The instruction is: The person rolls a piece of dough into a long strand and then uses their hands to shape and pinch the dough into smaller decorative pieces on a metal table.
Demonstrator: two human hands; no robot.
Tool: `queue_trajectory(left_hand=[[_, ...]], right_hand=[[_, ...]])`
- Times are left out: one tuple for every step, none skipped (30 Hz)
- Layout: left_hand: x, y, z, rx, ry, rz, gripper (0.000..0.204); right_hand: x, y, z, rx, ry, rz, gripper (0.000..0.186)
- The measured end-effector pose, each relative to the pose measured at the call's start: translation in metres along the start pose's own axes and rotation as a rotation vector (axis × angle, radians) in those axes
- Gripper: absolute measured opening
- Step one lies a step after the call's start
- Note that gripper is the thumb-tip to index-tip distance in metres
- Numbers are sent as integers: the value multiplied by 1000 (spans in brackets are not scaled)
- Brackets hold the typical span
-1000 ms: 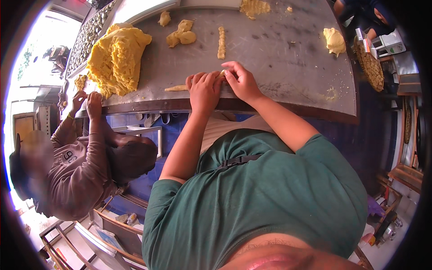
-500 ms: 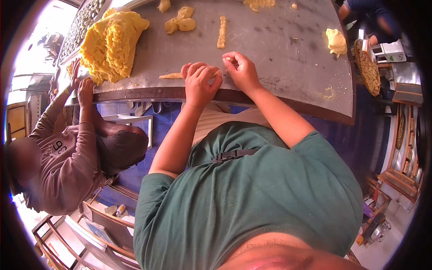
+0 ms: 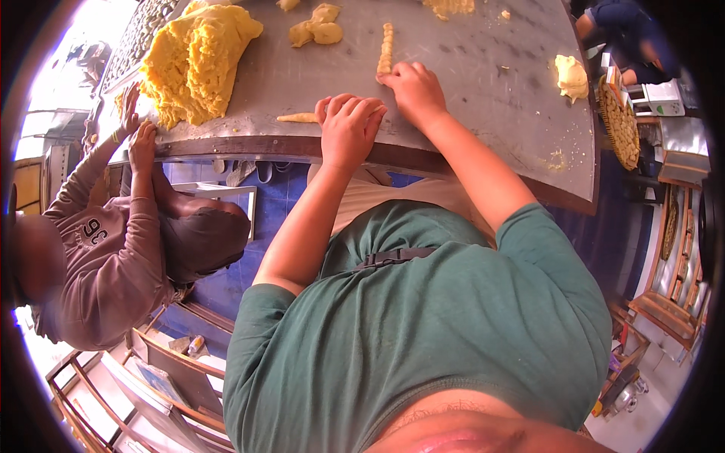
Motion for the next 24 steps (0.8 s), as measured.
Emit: queue_trajectory(left_hand=[[0,0,-1,16,-22,-1,13],[1,0,-5,10,-27,1,13],[3,1,-9,37,-42,-12,15],[2,4,-9,72,-48,-25,18],[1,6,-9,75,-42,-25,18],[1,6,-12,100,-65,-31,21],[2,6,-12,129,-87,-47,24],[0,7,-11,102,-126,-109,28],[1,11,-8,109,-118,-120,28],[1,13,-9,8,-118,-124,27],[2,14,-10,-93,-119,-127,26],[2,14,-12,-96,-114,-127,26],[3,16,-12,-97,-95,-136,26],[3,17,-11,-98,-76,-145,26],[2,18,-12,-98,-78,-143,26],[2,18,-11,-81,-67,-151,24],[1,18,-10,-64,-56,-159,23],[1,17,-10,-63,-59,-162,23],[1,14,-7,-54,-42,-132,21],[1,12,-6,-45,-25,-102,18],[3,12,-6,-43,-28,-104,18],[3,8,-7,-27,-21,-60,14],[4,5,-7,-11,-15,-17,10],[7,4,-7,-12,-16,-16,10]], right_hand=[[7,-7,-4,8,-1,64,21],[11,-14,-17,3,-7,63,21],[18,-18,-17,-380,161,44,20],[26,-16,-13,-755,337,29,22],[30,-13,-15,-751,340,34,22],[35,3,-20,-852,313,-63,23],[41,12,-27,-954,296,-161,24],[42,14,-25,-896,302,-150,23],[45,16,-23,-894,317,-144,23],[43,16,-19,-928,360,-88,23],[43,15,-15,-961,403,-33,23],[43,16,-15,-963,402,-28,23],[41,9,-19,-934,296,25,21],[40,2,-23,-904,189,76,20],[40,2,-22,-904,187,74,20],[41,-3,-23,-855,207,70,20],[41,-5,-24,-805,227,66,21],[42,-5,-24,-806,229,62,21],[43,-7,-23,-798,237,96,21],[45,-9,-22,-790,244,129,21],[47,-8,-23,-790,246,126,21],[48,-11,-26,-761,233,147,19],[49,-13,-28,-732,219,167,18],[47,-11,-27,-732,218,167,18]])
Point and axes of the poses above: each hand's wrist, its own x-axis away from the middle knuckle, its own y-axis out of the palm, z = x × y, the point moved 7 cm from there along -x, towards the middle knuckle, and after that the axes turned 5 degrees about -z, right-handed, at the moved point
